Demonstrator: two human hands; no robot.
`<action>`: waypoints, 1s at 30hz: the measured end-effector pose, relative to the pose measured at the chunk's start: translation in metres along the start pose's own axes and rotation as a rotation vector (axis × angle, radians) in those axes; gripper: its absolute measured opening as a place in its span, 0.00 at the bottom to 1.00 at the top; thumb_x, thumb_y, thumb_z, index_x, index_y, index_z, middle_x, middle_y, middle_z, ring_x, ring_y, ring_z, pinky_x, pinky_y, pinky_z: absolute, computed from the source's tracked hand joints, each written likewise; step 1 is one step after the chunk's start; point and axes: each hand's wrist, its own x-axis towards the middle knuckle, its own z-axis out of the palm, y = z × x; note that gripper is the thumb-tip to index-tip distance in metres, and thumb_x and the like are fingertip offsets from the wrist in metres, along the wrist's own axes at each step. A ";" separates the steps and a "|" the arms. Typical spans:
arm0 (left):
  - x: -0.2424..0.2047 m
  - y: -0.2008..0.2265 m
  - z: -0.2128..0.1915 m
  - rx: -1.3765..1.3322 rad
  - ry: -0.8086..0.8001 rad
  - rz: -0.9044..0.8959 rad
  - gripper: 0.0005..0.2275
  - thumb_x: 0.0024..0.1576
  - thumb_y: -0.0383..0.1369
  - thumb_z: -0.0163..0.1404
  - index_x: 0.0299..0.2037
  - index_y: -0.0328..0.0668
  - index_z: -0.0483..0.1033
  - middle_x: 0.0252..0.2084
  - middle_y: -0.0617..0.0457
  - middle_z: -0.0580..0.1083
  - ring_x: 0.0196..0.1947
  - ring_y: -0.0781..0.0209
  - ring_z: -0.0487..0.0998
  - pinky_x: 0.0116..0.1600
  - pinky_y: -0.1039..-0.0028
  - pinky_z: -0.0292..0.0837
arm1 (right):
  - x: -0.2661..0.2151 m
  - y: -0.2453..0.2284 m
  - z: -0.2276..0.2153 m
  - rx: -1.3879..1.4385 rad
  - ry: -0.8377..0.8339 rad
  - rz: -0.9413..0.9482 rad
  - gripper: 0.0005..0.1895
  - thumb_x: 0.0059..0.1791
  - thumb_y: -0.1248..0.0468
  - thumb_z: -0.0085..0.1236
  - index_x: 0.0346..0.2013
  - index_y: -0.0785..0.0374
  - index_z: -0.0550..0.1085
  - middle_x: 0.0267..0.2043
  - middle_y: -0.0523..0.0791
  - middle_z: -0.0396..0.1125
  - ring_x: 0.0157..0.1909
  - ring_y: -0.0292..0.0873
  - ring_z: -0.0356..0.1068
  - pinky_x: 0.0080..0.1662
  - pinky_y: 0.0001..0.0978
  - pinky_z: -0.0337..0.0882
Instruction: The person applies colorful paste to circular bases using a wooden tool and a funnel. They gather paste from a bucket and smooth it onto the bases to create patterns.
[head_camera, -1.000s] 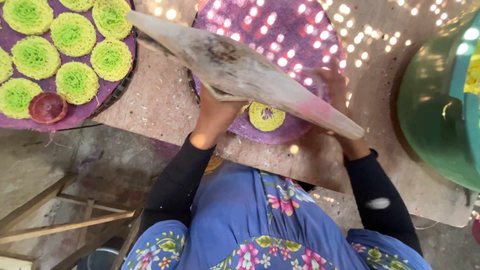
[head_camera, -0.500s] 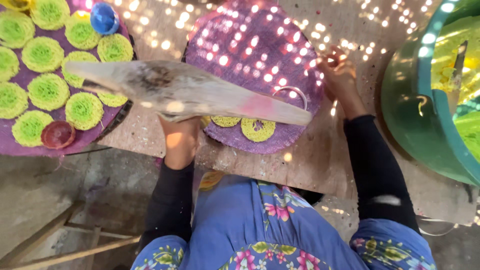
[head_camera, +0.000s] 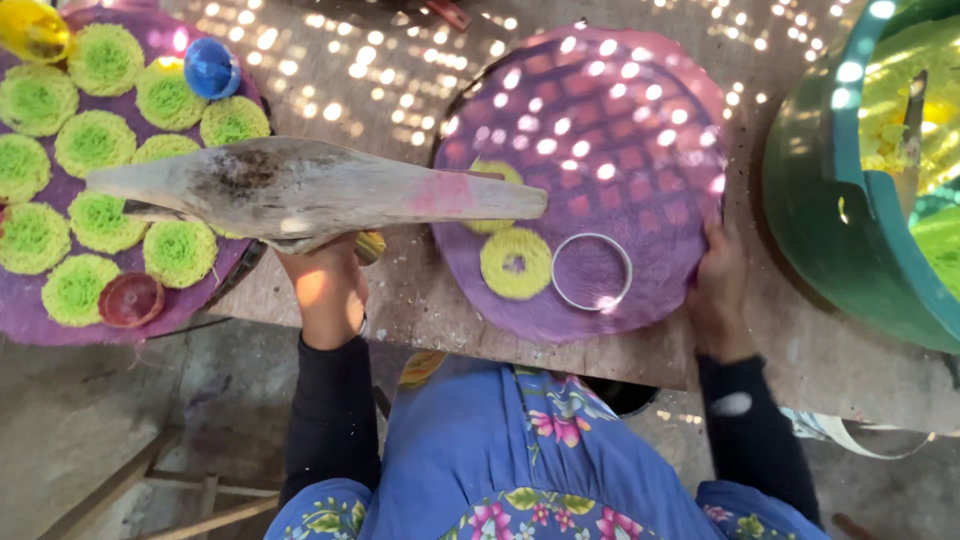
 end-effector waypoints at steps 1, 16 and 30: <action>0.004 -0.003 0.004 0.050 0.016 -0.041 0.23 0.52 0.16 0.59 0.57 0.35 0.67 0.46 0.47 0.75 0.40 0.58 0.79 0.41 0.66 0.80 | -0.016 0.010 -0.003 0.008 0.087 -0.019 0.15 0.59 0.63 0.41 0.54 0.68 0.72 0.52 0.47 0.72 0.51 0.41 0.74 0.55 0.34 0.74; -0.029 -0.064 0.084 0.593 -0.722 0.501 0.17 0.56 0.30 0.58 0.54 0.36 0.71 0.43 0.48 0.76 0.41 0.56 0.79 0.46 0.65 0.76 | -0.136 -0.128 0.067 -1.204 0.009 -0.899 0.21 0.57 0.50 0.50 0.49 0.66 0.76 0.48 0.55 0.71 0.51 0.55 0.73 0.50 0.44 0.73; -0.026 0.011 0.180 0.921 -1.322 0.931 0.18 0.61 0.43 0.53 0.53 0.38 0.72 0.34 0.48 0.76 0.31 0.52 0.79 0.35 0.61 0.73 | -0.048 -0.191 0.162 -0.583 -0.332 -0.523 0.16 0.60 0.62 0.45 0.62 0.64 0.62 0.38 0.46 0.66 0.34 0.37 0.68 0.36 0.29 0.74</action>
